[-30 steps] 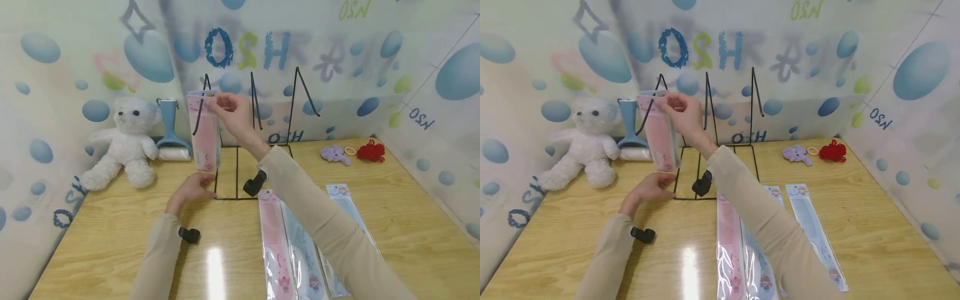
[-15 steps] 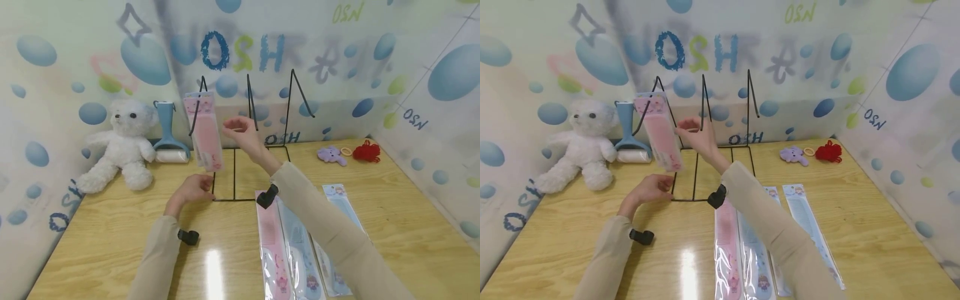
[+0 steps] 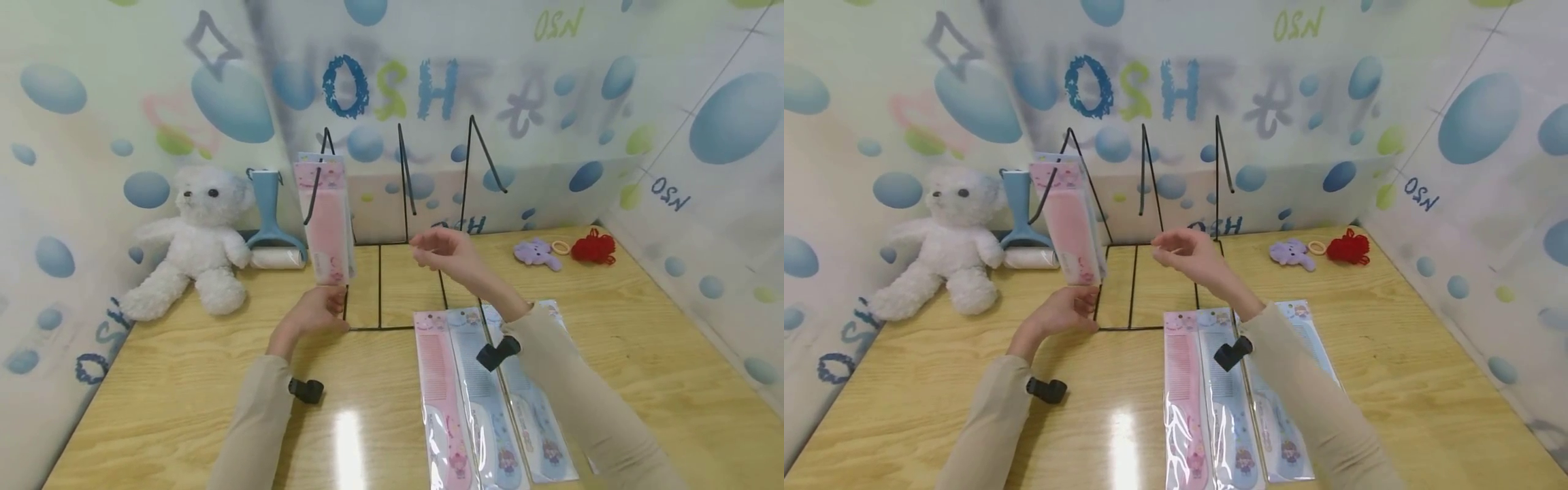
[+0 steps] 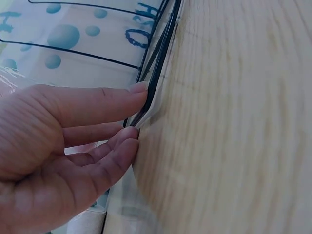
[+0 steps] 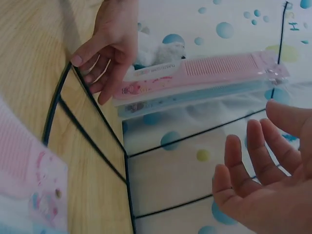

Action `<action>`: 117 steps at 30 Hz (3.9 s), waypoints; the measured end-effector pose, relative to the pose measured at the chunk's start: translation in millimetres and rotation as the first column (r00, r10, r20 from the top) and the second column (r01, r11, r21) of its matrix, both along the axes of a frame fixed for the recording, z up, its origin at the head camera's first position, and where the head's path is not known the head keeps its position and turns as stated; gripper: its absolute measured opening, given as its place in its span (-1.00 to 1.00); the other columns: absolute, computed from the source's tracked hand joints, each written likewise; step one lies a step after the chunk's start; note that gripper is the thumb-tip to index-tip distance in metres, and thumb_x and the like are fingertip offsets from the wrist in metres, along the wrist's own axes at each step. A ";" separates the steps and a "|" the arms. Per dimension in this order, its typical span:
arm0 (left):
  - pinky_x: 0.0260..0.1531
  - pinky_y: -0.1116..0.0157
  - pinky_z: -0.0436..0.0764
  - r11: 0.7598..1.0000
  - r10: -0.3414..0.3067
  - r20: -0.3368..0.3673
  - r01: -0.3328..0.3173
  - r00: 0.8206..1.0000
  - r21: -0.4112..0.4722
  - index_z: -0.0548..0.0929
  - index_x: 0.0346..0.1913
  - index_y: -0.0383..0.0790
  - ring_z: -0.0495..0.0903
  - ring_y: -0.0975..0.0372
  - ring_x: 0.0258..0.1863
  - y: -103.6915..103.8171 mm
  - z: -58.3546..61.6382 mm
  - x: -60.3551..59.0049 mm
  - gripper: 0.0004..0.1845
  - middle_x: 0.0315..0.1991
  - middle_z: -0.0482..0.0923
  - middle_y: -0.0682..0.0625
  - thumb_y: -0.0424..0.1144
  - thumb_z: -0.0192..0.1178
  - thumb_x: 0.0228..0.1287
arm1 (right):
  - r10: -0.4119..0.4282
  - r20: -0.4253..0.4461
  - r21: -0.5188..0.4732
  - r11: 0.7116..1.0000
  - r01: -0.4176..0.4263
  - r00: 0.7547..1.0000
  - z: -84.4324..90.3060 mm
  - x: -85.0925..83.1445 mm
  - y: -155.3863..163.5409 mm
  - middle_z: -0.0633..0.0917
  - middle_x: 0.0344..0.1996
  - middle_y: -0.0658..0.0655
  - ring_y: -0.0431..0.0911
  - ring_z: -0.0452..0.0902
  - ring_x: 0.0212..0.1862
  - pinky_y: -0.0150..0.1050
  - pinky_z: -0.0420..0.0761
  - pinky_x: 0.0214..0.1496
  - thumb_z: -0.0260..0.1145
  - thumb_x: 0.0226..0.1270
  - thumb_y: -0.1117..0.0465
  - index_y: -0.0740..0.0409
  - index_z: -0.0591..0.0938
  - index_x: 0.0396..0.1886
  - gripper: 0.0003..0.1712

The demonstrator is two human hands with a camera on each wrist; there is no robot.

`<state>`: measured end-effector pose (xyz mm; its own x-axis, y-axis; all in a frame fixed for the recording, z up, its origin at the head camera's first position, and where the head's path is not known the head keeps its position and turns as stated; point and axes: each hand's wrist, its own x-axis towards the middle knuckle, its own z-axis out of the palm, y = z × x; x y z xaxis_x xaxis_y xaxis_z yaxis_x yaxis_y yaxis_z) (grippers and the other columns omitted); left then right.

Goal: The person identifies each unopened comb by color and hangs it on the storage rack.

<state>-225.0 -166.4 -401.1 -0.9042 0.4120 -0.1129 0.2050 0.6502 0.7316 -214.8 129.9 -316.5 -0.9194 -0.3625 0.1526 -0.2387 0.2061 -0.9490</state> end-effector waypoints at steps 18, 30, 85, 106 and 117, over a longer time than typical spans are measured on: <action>0.04 0.09 0.52 1.000 0.006 0.073 -0.006 0.997 0.000 0.34 0.29 -0.53 0.51 0.03 -0.04 0.1 -1.4 0.8 -0.26 -0.04 0.52 -0.20 -0.39 0.41 0.04 | -0.072 0.043 0.028 0.997 0.070 0.996 -34.6 25.7 60.4 0.66 -0.24 0.03 0.06 0.57 -0.16 -0.25 0.61 -0.17 0.24 0.38 0.22 0.27 0.56 0.03 -0.70; 0.05 0.10 0.52 1.000 0.006 0.082 -0.007 0.997 0.009 0.30 0.33 -0.51 0.50 0.04 -0.03 -2.7 -3.4 -1.4 -0.22 -0.02 0.51 -0.19 -0.37 0.41 0.06 | -0.099 0.144 0.122 0.989 0.081 0.985 -61.0 26.1 77.0 0.56 -0.02 0.42 0.14 0.54 -0.08 -0.12 0.60 -0.04 0.23 0.40 0.15 0.37 0.51 0.09 -0.58; 0.02 0.12 0.53 0.999 0.015 0.124 -0.021 0.992 0.042 0.26 0.35 -0.53 0.51 0.05 -0.04 -3.2 -0.2 1.8 -0.22 -0.03 0.49 -0.21 -0.40 0.38 0.08 | 0.142 0.088 0.642 0.748 -0.165 0.986 -75.9 -16.7 2.2 0.67 -0.43 0.00 -0.16 0.52 -0.35 -0.28 0.56 -0.22 0.40 0.13 0.29 0.14 0.69 -0.40 -0.96; 0.05 0.10 0.52 0.999 0.016 0.113 -0.021 0.993 0.042 0.25 0.35 -0.53 0.51 0.04 -0.02 -3.8 0.0 0.5 -0.21 0.00 0.49 -0.22 -0.40 0.39 0.07 | 0.098 0.153 0.657 0.733 -0.176 0.983 -66.3 -22.6 -2.5 0.68 -0.35 0.03 -0.10 0.52 -0.27 -0.21 0.55 -0.16 0.35 0.22 0.19 0.15 0.70 -0.31 -0.87; 0.03 0.11 0.53 0.998 0.016 0.095 -0.021 0.995 0.054 0.26 0.33 -0.56 0.52 0.04 -0.04 -1.9 -0.9 1.4 -0.21 -0.04 0.51 -0.23 -0.42 0.40 0.04 | 0.116 0.200 0.701 0.677 -0.224 0.973 -62.1 -21.7 -3.8 0.64 -0.33 0.06 -0.08 0.50 -0.26 -0.24 0.55 -0.20 0.50 0.00 0.33 0.16 0.67 -0.29 -0.77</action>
